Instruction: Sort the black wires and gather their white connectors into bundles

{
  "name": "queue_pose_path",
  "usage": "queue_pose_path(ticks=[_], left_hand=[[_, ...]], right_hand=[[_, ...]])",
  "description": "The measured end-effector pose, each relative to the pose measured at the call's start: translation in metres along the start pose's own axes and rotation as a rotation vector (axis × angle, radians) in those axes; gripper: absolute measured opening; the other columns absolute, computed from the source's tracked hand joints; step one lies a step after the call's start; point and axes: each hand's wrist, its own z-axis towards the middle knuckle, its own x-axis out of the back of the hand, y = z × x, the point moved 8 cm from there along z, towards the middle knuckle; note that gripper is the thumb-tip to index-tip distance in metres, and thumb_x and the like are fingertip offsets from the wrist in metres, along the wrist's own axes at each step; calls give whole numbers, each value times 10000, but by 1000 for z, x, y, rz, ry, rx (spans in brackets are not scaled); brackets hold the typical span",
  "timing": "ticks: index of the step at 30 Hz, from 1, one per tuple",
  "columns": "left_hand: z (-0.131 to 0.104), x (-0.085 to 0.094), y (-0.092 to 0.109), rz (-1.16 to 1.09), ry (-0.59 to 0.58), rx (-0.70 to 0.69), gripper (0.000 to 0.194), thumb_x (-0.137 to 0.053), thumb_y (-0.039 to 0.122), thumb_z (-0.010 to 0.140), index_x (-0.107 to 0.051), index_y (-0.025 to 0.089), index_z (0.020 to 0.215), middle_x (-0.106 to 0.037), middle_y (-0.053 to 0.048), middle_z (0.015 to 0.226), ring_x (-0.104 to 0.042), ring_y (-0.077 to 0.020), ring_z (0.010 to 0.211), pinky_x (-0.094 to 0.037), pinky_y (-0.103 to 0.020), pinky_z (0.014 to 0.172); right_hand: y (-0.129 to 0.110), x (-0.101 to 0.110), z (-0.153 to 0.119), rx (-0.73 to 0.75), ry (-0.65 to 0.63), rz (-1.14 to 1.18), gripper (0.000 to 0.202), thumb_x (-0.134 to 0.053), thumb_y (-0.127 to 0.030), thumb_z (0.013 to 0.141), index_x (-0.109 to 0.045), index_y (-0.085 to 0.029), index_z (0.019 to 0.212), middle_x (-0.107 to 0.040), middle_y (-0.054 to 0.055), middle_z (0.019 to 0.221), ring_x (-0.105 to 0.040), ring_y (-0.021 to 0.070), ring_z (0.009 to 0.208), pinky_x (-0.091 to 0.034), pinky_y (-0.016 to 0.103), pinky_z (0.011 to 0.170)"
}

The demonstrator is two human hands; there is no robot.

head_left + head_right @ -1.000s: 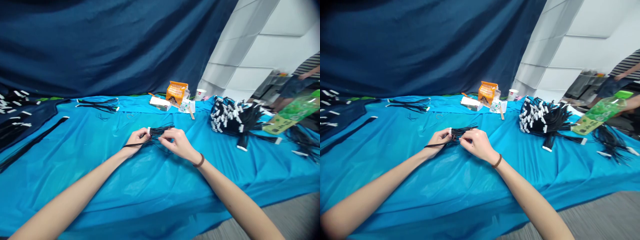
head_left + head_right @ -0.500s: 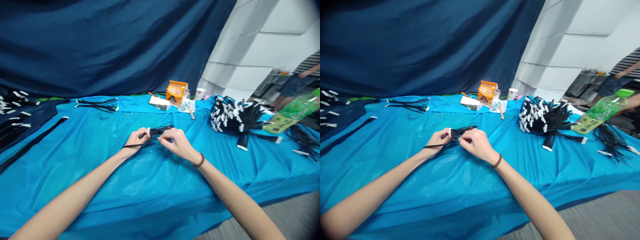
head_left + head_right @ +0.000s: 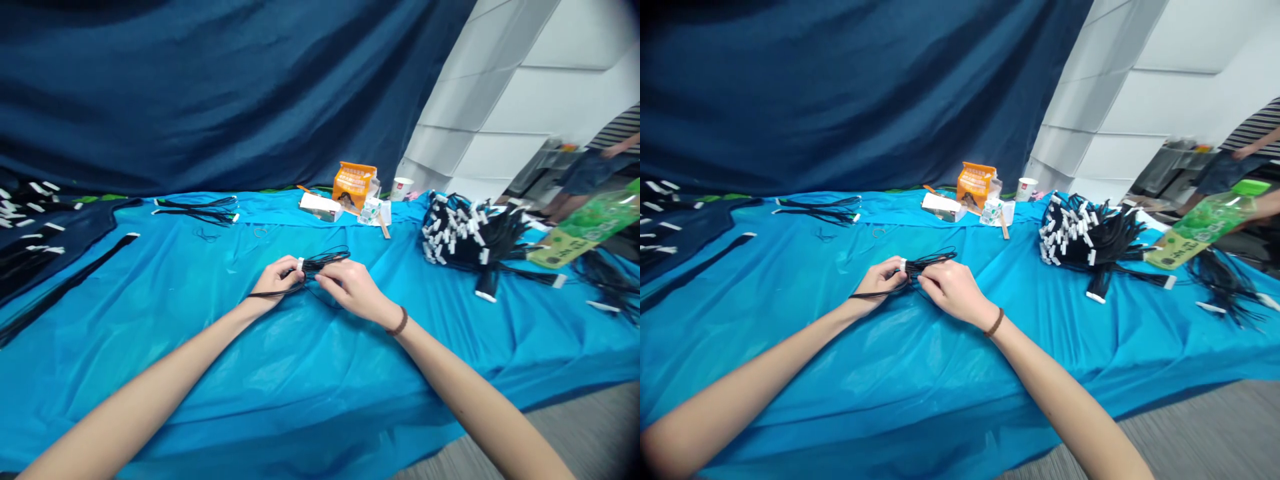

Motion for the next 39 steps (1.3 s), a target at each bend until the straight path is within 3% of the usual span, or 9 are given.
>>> queue_pose_path(ticks=[12,17,21,23,28,31,33,36,39], left_hand=[[-2,0,-3,27,30,28,368,-469,491,761,-577,144,705,-545,-24,736,-482,-135,680,-364,-235,632],[-1,9,-3,125,131,56,289,-480,403,772,-575,154,662,-548,-7,670,-478,-125,639,-358,-234,619],[-4,23,-3,174,255,86,205,-515,345,754,-575,159,689,-576,-14,708,-503,-132,673,-378,-242,644],[-4,28,-3,214,303,81,179,-540,335,741,-576,160,723,-584,-21,745,-517,-140,703,-394,-255,674],[-5,33,2,458,328,8,225,-531,336,759,-586,158,886,-579,-77,913,-521,-198,871,-414,-360,814],[-6,25,13,673,252,-123,370,-533,345,768,-537,178,1097,-503,-116,1188,-390,-270,1151,-272,-496,991],[-8,7,21,691,61,-252,423,-473,330,813,-453,205,1216,-416,-98,1319,-304,-251,1250,-236,-488,1036],[-20,-23,34,625,-279,-462,430,-390,282,861,-375,238,1289,-364,-69,1381,-275,-191,1291,-304,-389,1039],[-26,-29,42,608,-326,-535,431,-390,265,864,-372,237,1294,-402,-79,1355,-309,-191,1276,-329,-380,1030]], right_hand=[[1,-2,-1,55,28,-35,221,-401,-255,897,-587,-169,815,-619,46,788,-537,147,729,-370,254,683],[5,21,-5,32,317,19,207,-508,-366,844,-622,-193,855,-587,41,735,-513,149,678,-411,271,662],[14,37,-8,-64,516,-73,476,-618,-440,743,-536,-216,1156,-529,110,1062,-473,242,991,-396,402,872],[15,35,-4,-45,481,-13,518,-618,-426,747,-498,-217,1206,-496,119,1161,-432,257,1097,-354,440,947],[10,-1,7,13,61,493,252,-488,-380,850,-656,-224,954,-651,47,991,-522,223,1065,-392,414,947],[21,-8,9,-198,78,854,337,-502,-453,818,-658,-193,966,-654,47,1006,-568,228,999,-412,412,937],[31,-2,10,-314,229,1074,370,-543,-472,782,-647,-181,986,-647,61,1023,-577,225,990,-420,407,936],[49,22,7,-397,510,1270,337,-613,-438,734,-645,-197,966,-640,63,1030,-583,216,986,-470,379,887],[64,64,-4,-395,725,1234,289,-671,-380,687,-657,-206,917,-639,53,1019,-578,214,993,-504,359,837]])
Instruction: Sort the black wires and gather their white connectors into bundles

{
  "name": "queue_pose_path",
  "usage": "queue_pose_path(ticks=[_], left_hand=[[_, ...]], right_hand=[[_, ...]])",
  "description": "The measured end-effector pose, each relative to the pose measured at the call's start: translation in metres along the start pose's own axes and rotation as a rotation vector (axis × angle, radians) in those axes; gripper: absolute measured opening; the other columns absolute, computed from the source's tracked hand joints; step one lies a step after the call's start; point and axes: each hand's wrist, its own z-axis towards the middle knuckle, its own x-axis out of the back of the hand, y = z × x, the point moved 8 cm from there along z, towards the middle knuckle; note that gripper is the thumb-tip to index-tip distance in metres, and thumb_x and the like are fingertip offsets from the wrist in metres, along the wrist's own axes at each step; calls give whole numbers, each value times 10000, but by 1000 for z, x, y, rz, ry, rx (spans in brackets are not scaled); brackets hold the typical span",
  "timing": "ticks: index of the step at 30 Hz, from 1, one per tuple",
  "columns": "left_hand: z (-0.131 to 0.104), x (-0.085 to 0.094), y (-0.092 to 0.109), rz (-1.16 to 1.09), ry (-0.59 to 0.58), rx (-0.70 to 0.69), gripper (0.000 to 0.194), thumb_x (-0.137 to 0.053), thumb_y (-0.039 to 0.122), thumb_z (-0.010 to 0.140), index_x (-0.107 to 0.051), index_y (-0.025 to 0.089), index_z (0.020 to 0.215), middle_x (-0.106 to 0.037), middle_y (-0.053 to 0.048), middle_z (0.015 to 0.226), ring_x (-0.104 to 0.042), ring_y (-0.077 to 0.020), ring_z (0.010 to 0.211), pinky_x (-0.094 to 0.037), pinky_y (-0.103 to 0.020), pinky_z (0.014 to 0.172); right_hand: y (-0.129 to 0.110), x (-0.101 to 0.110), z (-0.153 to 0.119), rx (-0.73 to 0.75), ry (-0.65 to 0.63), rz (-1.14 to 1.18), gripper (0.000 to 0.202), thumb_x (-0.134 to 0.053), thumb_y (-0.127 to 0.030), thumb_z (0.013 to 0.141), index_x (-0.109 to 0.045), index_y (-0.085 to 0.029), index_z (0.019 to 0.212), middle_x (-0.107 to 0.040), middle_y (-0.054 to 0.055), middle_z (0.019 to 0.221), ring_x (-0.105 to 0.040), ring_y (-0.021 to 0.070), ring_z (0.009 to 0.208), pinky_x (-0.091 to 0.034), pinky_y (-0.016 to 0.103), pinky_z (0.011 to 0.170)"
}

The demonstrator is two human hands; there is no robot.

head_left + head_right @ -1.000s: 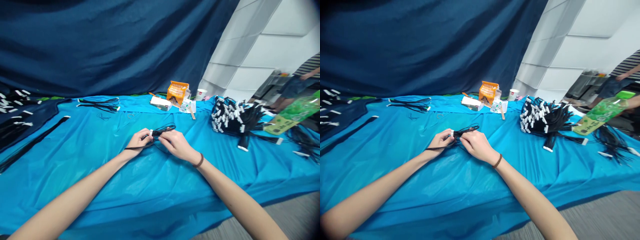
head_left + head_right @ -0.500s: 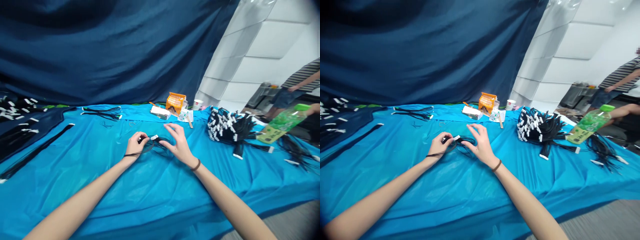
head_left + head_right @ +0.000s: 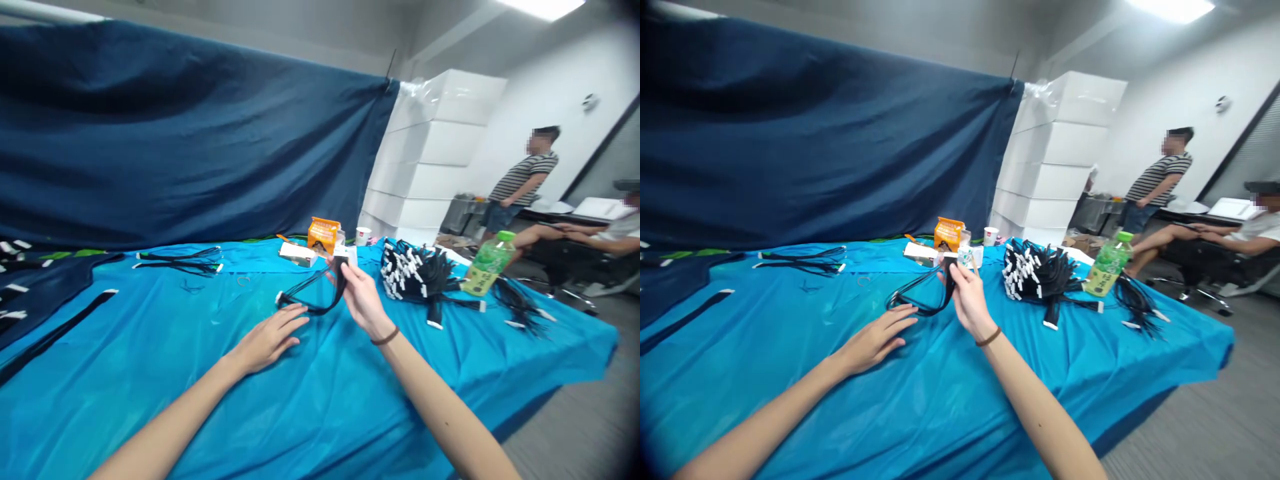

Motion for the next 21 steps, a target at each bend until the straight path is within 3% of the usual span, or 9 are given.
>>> queue_pose_path(ticks=[4,9,12,14,16,19,21], left_hand=[[0,4,-7,22,57,72,397,-383,265,866,-413,242,1261,-426,-84,1328,-345,-206,1249,-340,-405,1020],[-1,0,-16,-2,52,117,360,-377,270,868,-462,251,1218,-462,-84,1272,-386,-204,1204,-355,-392,1003],[0,-4,-18,-28,38,114,350,-379,274,867,-478,248,1202,-477,-90,1249,-406,-208,1179,-367,-387,987],[0,-4,-19,-41,43,116,338,-385,278,865,-495,246,1183,-491,-92,1228,-421,-212,1159,-375,-390,974],[0,-5,-21,-45,41,125,324,-384,280,865,-508,241,1162,-500,-93,1211,-428,-210,1145,-379,-390,967],[-1,-6,-23,-40,23,144,310,-367,282,874,-513,221,1141,-494,-95,1204,-421,-198,1143,-376,-378,967],[-2,-7,-23,-40,4,148,307,-354,282,879,-511,217,1134,-488,-94,1204,-407,-192,1152,-368,-371,972]], right_hand=[[-79,38,16,306,136,-137,270,-666,-353,700,-659,-166,895,-656,49,955,-588,194,958,-455,365,907],[-194,90,38,852,391,-376,236,-554,-311,794,-631,-137,932,-655,47,912,-612,151,864,-441,352,900],[-227,116,49,1056,535,-563,324,-442,-312,847,-616,-94,1012,-636,114,1001,-590,150,953,-419,275,891],[-220,132,62,947,589,-818,382,-408,-314,859,-580,-66,1094,-595,142,1105,-554,161,1034,-394,246,906],[-188,151,79,583,595,-1211,404,-379,-305,867,-545,-74,1154,-602,127,1110,-556,193,1030,-422,278,869],[-140,171,76,360,485,-1339,218,-582,-240,707,-698,-69,778,-691,104,731,-638,269,784,-481,336,742],[-121,168,69,309,422,-1390,139,-612,-195,648,-702,-96,681,-685,89,658,-642,280,748,-477,358,759]])
